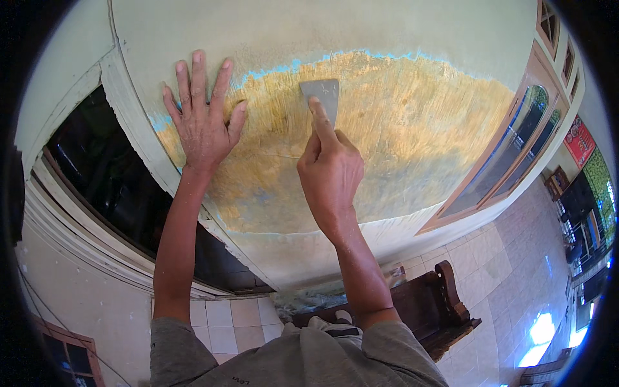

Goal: Scraping old paint or plaster from an interior wall using a putty knife.

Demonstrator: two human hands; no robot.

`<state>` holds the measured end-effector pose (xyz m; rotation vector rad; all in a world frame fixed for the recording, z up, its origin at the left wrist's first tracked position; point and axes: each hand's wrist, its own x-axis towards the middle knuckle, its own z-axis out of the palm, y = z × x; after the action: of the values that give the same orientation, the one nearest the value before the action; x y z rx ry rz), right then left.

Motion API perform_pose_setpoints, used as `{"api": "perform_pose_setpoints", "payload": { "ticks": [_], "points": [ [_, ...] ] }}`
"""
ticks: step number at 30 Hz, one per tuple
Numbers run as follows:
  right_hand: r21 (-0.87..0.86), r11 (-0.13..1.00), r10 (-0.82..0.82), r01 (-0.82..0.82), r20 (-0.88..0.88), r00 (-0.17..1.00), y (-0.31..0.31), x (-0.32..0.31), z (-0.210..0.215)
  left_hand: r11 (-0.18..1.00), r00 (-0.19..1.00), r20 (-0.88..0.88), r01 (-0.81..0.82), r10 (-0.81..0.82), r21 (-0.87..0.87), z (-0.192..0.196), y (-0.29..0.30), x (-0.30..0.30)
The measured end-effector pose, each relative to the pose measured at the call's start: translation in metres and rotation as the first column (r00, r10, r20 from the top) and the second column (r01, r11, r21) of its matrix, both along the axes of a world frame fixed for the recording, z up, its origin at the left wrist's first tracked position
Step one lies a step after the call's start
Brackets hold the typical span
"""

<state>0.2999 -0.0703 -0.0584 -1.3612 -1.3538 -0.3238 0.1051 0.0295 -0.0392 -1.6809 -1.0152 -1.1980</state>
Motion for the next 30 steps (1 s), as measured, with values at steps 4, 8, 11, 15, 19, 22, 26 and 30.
{"api": "perform_pose_setpoints", "payload": {
  "ticks": [4, 8, 11, 15, 19, 22, 26, 30],
  "points": [
    [0.077, 0.997, -0.007, 0.005, 0.027, 1.000, 0.006, -0.008, 0.019, 1.000, 1.000, 0.006, -0.007, 0.007, 0.015, -0.001, 0.000, -0.003],
    [0.025, 1.000, -0.005, 0.005, 0.018, 1.000, 0.005, -0.006, 0.004, 1.000, 1.000, 0.008, 0.011, -0.011, 0.025, -0.004, 0.003, -0.003],
    [0.027, 1.000, -0.003, 0.003, 0.007, 1.000, 0.006, -0.009, 0.010, 1.000, 1.000, 0.006, 0.012, -0.012, 0.024, -0.005, 0.003, -0.003],
    [0.018, 1.000, -0.001, 0.001, 0.006, 1.000, 0.005, -0.010, 0.015, 1.000, 1.000, 0.011, -0.007, 0.007, 0.024, -0.006, 0.002, -0.004],
    [0.009, 1.000, 0.006, -0.007, 0.039, 0.999, 0.002, -0.007, 0.000, 1.000, 1.000, 0.013, 0.012, -0.012, 0.022, -0.005, 0.002, -0.004],
    [0.036, 0.999, 0.011, -0.011, 0.000, 1.000, 0.003, -0.012, 0.010, 0.999, 1.000, 0.014, 0.012, -0.012, 0.031, -0.006, 0.004, -0.005],
    [0.058, 0.998, 0.016, -0.018, 0.031, 0.999, 0.004, -0.010, 0.009, 0.999, 1.000, 0.013, -0.014, 0.013, 0.043, -0.004, 0.003, -0.006],
    [0.045, 0.999, 0.021, -0.021, -0.002, 1.000, 0.004, -0.009, -0.010, 0.999, 1.000, 0.010, 0.026, -0.026, 0.035, -0.007, 0.002, -0.004]
  ]
}}
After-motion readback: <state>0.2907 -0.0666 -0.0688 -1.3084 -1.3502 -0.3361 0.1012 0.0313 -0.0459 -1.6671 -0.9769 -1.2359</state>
